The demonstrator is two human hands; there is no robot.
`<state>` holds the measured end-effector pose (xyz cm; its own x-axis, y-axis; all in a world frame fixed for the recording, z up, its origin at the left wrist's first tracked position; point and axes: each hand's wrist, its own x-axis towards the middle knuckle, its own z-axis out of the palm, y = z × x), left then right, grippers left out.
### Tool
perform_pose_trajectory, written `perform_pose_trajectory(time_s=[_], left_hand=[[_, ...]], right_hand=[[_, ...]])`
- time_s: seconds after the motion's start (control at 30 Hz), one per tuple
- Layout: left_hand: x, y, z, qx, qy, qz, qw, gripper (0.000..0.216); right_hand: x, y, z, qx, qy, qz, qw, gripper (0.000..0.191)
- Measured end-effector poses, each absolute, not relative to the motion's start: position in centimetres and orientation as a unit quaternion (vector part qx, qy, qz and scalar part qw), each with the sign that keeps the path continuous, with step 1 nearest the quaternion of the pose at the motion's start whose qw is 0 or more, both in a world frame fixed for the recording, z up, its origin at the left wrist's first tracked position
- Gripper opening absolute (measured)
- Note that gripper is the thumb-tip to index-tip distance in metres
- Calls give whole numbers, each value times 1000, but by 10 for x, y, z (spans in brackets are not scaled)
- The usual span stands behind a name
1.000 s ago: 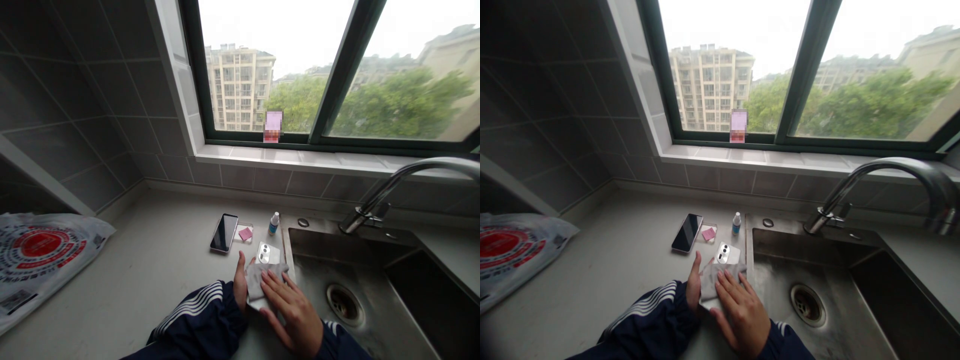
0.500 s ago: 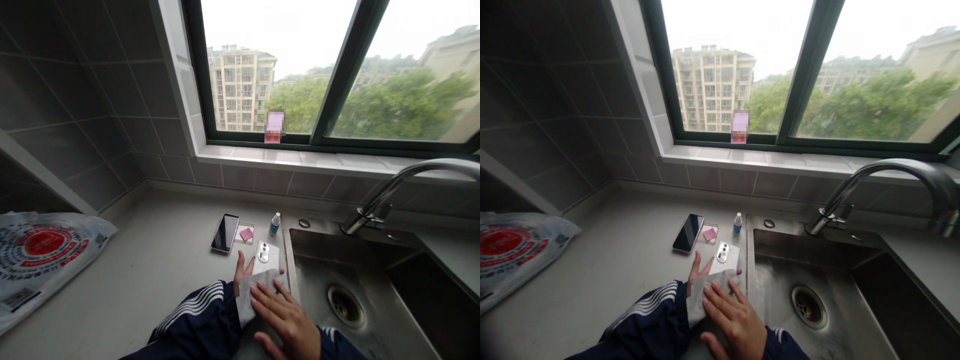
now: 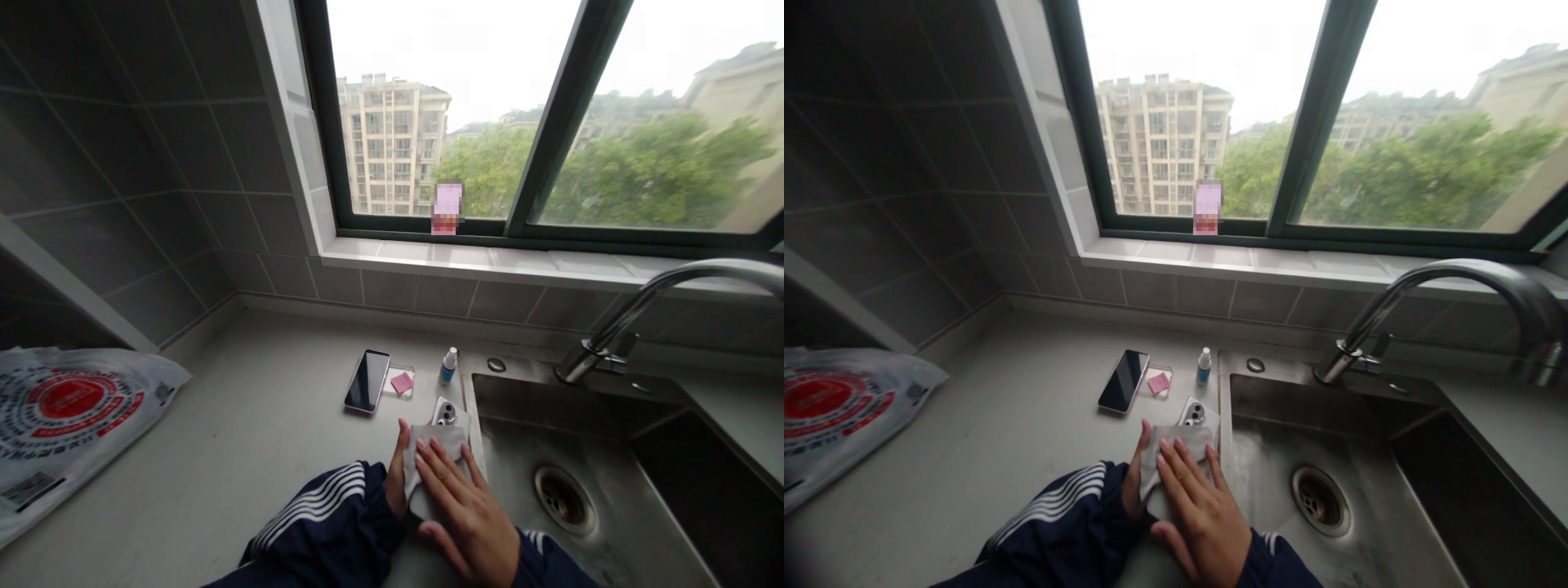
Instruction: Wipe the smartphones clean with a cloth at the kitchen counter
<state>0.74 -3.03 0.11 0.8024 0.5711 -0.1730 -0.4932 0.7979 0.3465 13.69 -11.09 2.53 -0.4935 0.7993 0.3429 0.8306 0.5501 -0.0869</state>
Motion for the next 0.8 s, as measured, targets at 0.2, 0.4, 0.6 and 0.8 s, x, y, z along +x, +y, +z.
perform_pose_trajectory(time_s=[0.2,0.4,0.6,0.8], left_hand=[[7,-34,-6,194,136,332,913,61],[13,-37,7,246,98,274,925,79],[8,-39,20,280,80,289,912,66],[10,-34,24,235,79,322,914,64]], right_hand=[[149,-104,18,-520,-830,-100,176,67],[163,-96,11,-568,-792,-88,207,66],[169,-92,5,-609,-758,-60,224,68],[170,-92,5,-601,-765,-71,220,67]])
